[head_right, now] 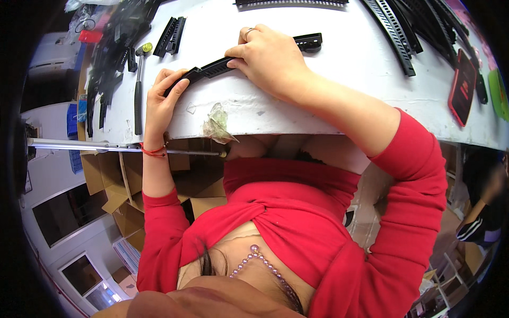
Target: Assembling black plastic components using a small hammer and hands at a factory workstation.
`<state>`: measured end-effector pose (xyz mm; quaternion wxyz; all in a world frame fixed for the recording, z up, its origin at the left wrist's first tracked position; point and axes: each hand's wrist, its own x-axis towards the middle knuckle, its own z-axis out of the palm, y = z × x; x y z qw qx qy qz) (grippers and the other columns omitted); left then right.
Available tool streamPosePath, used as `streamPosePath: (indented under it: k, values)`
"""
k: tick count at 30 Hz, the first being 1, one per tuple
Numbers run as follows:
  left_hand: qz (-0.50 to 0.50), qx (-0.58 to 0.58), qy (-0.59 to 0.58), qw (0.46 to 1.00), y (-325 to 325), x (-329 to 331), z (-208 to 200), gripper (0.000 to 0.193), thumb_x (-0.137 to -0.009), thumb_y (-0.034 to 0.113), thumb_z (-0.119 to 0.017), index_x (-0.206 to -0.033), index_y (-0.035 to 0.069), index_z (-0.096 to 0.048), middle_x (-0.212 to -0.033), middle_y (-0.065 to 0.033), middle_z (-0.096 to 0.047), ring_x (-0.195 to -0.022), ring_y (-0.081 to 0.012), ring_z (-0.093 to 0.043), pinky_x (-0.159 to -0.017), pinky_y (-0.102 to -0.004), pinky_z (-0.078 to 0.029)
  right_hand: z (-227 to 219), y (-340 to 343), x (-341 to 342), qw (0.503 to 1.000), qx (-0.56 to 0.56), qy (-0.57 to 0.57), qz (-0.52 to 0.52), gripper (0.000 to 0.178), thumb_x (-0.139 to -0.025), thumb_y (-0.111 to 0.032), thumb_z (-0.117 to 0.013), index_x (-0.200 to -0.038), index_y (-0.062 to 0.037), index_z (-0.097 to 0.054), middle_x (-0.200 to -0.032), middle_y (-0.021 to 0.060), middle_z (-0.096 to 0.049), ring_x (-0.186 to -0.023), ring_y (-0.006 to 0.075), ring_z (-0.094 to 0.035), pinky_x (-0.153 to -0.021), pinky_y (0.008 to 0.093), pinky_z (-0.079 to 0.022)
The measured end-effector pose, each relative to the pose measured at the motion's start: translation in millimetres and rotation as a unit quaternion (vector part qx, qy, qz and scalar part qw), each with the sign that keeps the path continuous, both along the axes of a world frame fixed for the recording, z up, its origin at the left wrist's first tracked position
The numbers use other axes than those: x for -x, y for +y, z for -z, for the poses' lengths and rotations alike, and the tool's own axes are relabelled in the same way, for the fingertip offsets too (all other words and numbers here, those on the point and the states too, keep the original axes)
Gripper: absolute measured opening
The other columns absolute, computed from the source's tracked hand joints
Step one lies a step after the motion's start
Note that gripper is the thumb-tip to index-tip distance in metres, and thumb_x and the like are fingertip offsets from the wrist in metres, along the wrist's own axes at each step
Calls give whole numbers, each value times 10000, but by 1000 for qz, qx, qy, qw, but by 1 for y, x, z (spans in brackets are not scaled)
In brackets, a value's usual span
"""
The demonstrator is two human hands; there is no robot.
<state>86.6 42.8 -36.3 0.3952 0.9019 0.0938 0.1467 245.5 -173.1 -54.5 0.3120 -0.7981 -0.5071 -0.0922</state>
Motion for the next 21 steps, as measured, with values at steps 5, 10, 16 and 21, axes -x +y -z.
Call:
streamPosePath:
  k: [5, 10, 16, 21]
  values:
    - [36, -27, 43, 998, 4, -5, -12, 258, -894, 71, -671, -1128, -40, -678, -876, -37, -527, -816, -118, -506, -716, -225, -415, -7, 4, 0, 999, 3, 38, -4, 202, -837, -315, -692, -955, -170, -768, -940, 36, -672, -938, 224, -639, -786, 364, -531]
    - [80, -77, 72, 991, -1, -13, -23, 252, -885, 91, -681, -1125, 16, -696, -843, -55, -541, -761, -163, -512, -697, -266, -425, -20, 37, 17, 978, 90, 183, -33, 264, -810, -296, -721, -996, -114, -760, -970, 97, -685, -917, 287, -660, -821, 377, -511]
    - [43, -271, -33, 961, 23, -1, -20, 414, -880, 227, -711, -1255, 65, -644, -1317, -139, -552, -1231, -266, -487, -1038, -382, -363, -26, 39, 19, 965, 102, 239, -22, 302, -793, -295, -730, -1013, -90, -755, -1027, 97, -691, -957, 286, -657, -857, 367, -505]
    - [-303, -267, 200, 893, 121, 77, -3, 524, -860, 354, -746, -1180, -27, -581, -1051, -215, -622, -989, -308, -592, -862, -452, -479, -24, 44, 24, 967, 90, 235, -32, 313, -789, -307, -728, -1015, -92, -755, -1035, 98, -689, -986, 293, -648, -881, 377, -497]
